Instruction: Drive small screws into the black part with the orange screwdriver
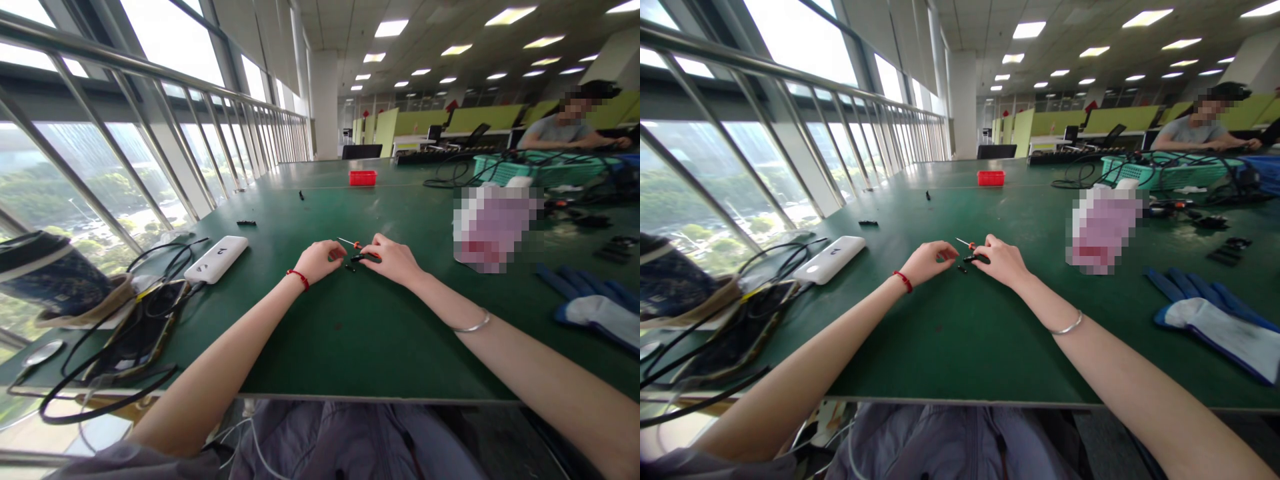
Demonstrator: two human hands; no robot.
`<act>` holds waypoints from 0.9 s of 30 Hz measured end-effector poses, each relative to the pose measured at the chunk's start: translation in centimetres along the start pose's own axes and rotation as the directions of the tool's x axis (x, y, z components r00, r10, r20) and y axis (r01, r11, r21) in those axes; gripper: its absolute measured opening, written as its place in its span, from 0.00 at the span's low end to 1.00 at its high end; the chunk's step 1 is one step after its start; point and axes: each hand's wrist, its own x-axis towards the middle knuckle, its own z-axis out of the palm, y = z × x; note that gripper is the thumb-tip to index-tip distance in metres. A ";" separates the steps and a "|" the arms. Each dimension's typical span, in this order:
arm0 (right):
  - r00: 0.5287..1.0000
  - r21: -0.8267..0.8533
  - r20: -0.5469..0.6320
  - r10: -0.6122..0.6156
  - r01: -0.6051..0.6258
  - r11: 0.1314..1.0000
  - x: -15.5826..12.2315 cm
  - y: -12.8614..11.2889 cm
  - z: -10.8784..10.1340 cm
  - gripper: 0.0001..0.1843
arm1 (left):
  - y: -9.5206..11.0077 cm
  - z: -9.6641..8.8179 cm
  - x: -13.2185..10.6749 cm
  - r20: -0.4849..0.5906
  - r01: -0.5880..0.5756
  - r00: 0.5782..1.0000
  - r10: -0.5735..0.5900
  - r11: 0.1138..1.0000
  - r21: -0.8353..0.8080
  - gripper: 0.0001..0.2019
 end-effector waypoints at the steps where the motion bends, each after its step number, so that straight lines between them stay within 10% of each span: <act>1: 1.000 -0.008 0.019 -0.003 0.003 1.000 0.0 0.0 0.0 0.14 | 0.2 -0.3 0.0 0.035 -0.024 0.999 0.023 0.999 0.033 0.08; 13: 0.999 0.003 0.026 0.030 -0.030 1.000 -0.1 -0.4 0.0 0.14 | 1.0 -0.4 -0.2 0.210 -0.331 0.941 0.265 0.851 0.407 0.09; 27: 0.991 0.059 0.045 -0.124 0.122 0.991 -0.6 -1.5 -0.8 0.10 | 1.0 0.4 -0.2 0.229 -0.429 0.903 0.364 0.746 0.509 0.12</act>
